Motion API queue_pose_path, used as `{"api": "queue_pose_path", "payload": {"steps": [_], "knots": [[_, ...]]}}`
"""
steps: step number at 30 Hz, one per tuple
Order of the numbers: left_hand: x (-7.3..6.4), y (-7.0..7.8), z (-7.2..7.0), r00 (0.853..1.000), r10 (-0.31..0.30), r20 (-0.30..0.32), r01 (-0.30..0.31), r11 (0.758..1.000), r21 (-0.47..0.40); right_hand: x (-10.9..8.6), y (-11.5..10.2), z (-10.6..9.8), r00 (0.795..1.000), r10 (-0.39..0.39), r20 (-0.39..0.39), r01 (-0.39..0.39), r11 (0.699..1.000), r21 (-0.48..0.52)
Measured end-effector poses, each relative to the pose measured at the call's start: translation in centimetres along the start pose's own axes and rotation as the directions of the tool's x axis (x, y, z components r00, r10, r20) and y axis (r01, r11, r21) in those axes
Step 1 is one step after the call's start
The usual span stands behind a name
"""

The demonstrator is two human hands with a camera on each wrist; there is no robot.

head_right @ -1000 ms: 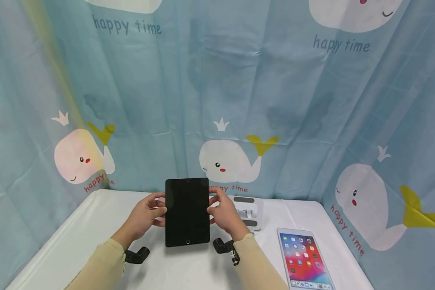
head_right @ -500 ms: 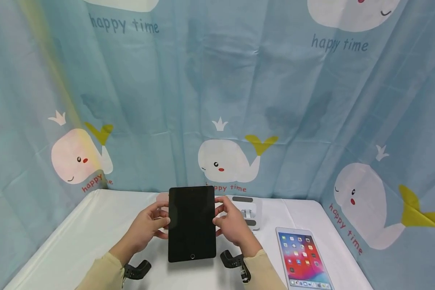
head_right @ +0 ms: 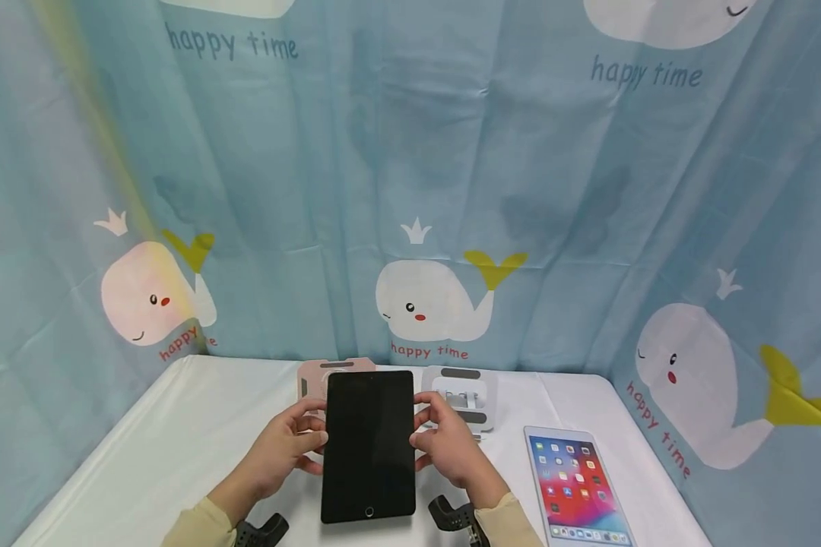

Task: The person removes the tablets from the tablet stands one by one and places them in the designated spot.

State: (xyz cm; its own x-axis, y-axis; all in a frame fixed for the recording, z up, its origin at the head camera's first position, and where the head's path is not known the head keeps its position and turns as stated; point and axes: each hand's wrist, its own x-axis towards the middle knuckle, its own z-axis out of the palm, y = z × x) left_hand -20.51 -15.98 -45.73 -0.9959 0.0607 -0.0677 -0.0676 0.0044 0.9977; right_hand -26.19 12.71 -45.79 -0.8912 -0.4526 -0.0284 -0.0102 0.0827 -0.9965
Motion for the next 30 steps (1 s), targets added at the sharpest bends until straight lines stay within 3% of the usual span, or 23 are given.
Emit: {"api": "queue_pose_path", "payload": {"steps": [11, 22, 30], "knots": [[-0.8, -1.7, 0.5, 0.997, -0.064, 0.035, 0.065, 0.997, -0.033, -1.2, 1.8, -0.1, 0.998, 0.057, 0.034, -0.058, 0.998, 0.037], [-1.6, -3.0, 1.1, 0.985, -0.148, 0.090, 0.156, 0.984, -0.084, -2.6, 2.9, -0.1, 0.990, 0.133, 0.045, -0.135, 0.990, 0.040], [-1.9, -3.9, 1.6, 0.978, -0.191, 0.079, 0.196, 0.978, -0.070, -3.1, 3.8, 0.0, 0.979, 0.199, 0.041, -0.200, 0.979, 0.041]]}}
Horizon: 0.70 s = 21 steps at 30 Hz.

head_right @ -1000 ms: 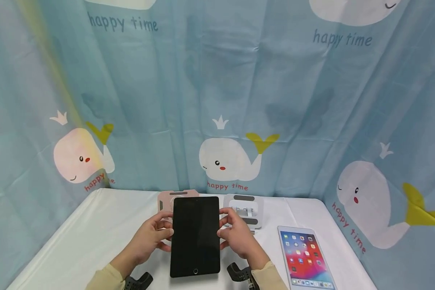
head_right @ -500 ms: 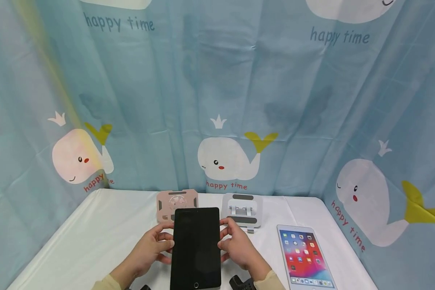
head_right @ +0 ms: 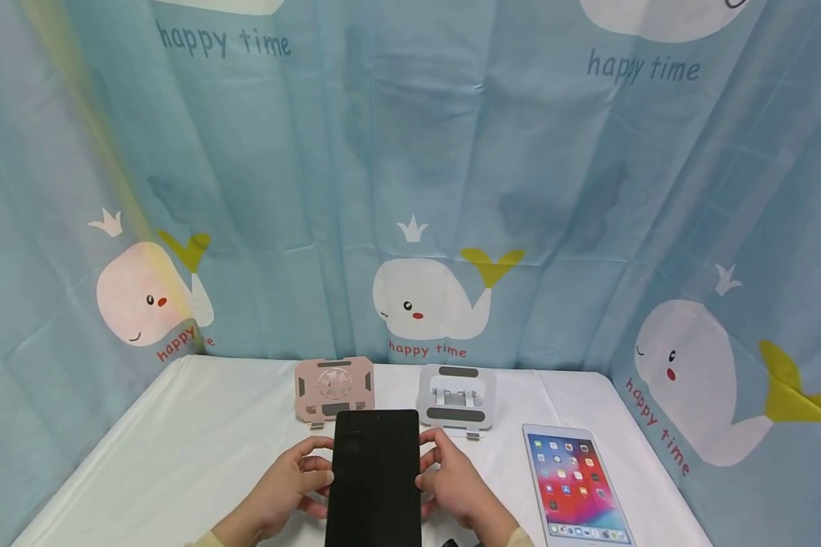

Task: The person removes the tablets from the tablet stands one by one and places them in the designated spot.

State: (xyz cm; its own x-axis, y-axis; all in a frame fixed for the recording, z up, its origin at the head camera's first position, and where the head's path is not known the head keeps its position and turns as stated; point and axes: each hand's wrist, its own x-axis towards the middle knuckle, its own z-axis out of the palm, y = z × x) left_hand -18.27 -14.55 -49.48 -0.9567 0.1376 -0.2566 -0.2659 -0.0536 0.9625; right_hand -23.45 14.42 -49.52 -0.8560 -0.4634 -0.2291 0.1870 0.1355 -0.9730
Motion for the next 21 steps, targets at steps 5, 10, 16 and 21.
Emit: {"api": "queue_pose_path", "payload": {"steps": [5, 10, 16, 21], "knots": [[-0.02, -0.55, -0.06, 1.000, -0.004, 0.005, 0.005, 1.000, -0.017, -0.26, 0.14, 0.10, 1.000, 0.009, 0.011, -0.009, 1.000, 0.002], [-0.14, -0.69, 0.10, 1.000, -0.026, 0.014, 0.026, 0.999, -0.019, -0.47, 0.30, 0.10, 1.000, 0.022, 0.017, -0.022, 1.000, 0.005], [-0.07, -0.67, 0.15, 0.998, -0.057, -0.005, 0.057, 0.998, 0.029, -0.45, 0.47, 0.31, 0.999, 0.038, 0.015, -0.038, 0.999, 0.013], [0.35, -0.95, 0.15, 0.998, -0.066, -0.023, 0.068, 0.995, 0.067, -0.29, 0.66, 0.23, 0.999, 0.050, 0.001, -0.050, 0.999, 0.007]]}}
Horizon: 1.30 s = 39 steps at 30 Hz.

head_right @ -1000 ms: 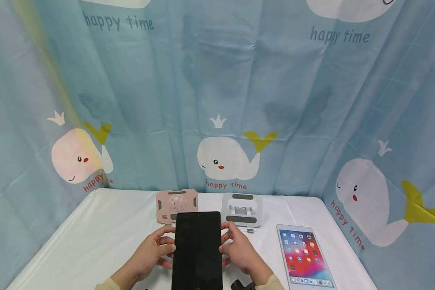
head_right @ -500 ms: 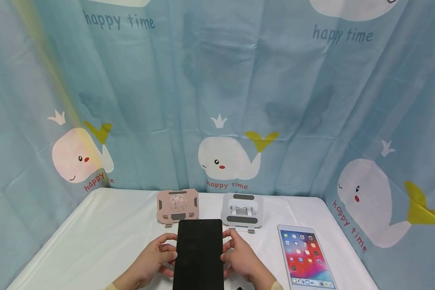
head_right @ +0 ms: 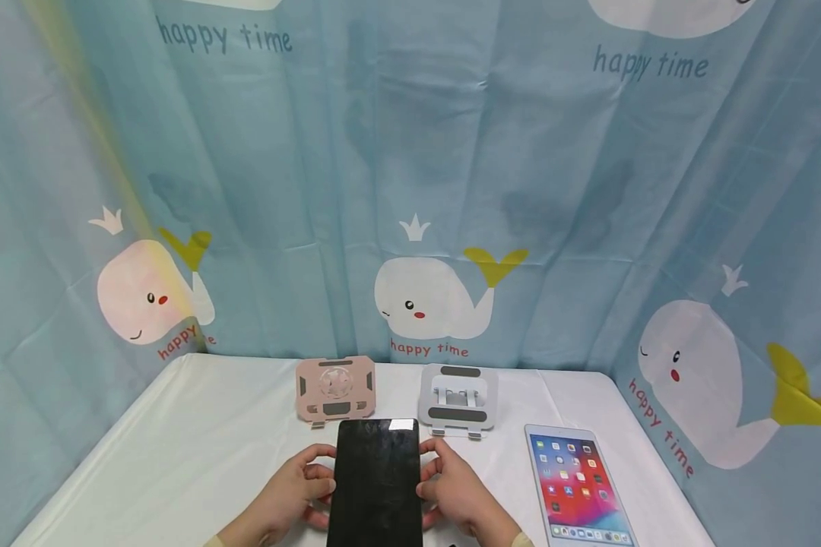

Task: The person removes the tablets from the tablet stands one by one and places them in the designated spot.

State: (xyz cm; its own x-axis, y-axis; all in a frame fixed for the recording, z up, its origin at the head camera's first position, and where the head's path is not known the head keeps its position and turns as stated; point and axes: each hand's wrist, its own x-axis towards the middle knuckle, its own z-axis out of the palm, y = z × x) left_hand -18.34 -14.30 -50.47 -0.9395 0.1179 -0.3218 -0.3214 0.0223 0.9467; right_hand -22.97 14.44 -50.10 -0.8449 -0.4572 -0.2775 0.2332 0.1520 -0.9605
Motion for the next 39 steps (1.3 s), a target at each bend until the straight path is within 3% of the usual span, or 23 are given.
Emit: {"api": "queue_pose_path", "payload": {"steps": [9, 17, 28, 39], "knots": [[0.6, 0.1, 0.7, 0.999, -0.010, -0.031, 0.011, 1.000, 0.018, 0.4, 0.4, -0.5, 0.999, 0.030, -0.036, -0.031, 0.999, -0.025], [0.9, 0.2, 1.1, 0.996, -0.081, -0.041, 0.082, 0.996, 0.022, 0.5, 0.7, -0.9, 0.994, 0.095, -0.045, -0.096, 0.995, -0.003], [1.3, 0.3, 1.4, 0.994, -0.090, -0.063, 0.094, 0.993, 0.077, 0.5, 1.0, -0.9, 0.994, 0.064, -0.084, -0.065, 0.998, -0.009], [1.4, 0.3, 1.4, 0.996, -0.084, -0.022, 0.085, 0.994, 0.071, 0.6, 0.7, -1.1, 0.988, 0.124, -0.088, -0.125, 0.992, -0.010]]}}
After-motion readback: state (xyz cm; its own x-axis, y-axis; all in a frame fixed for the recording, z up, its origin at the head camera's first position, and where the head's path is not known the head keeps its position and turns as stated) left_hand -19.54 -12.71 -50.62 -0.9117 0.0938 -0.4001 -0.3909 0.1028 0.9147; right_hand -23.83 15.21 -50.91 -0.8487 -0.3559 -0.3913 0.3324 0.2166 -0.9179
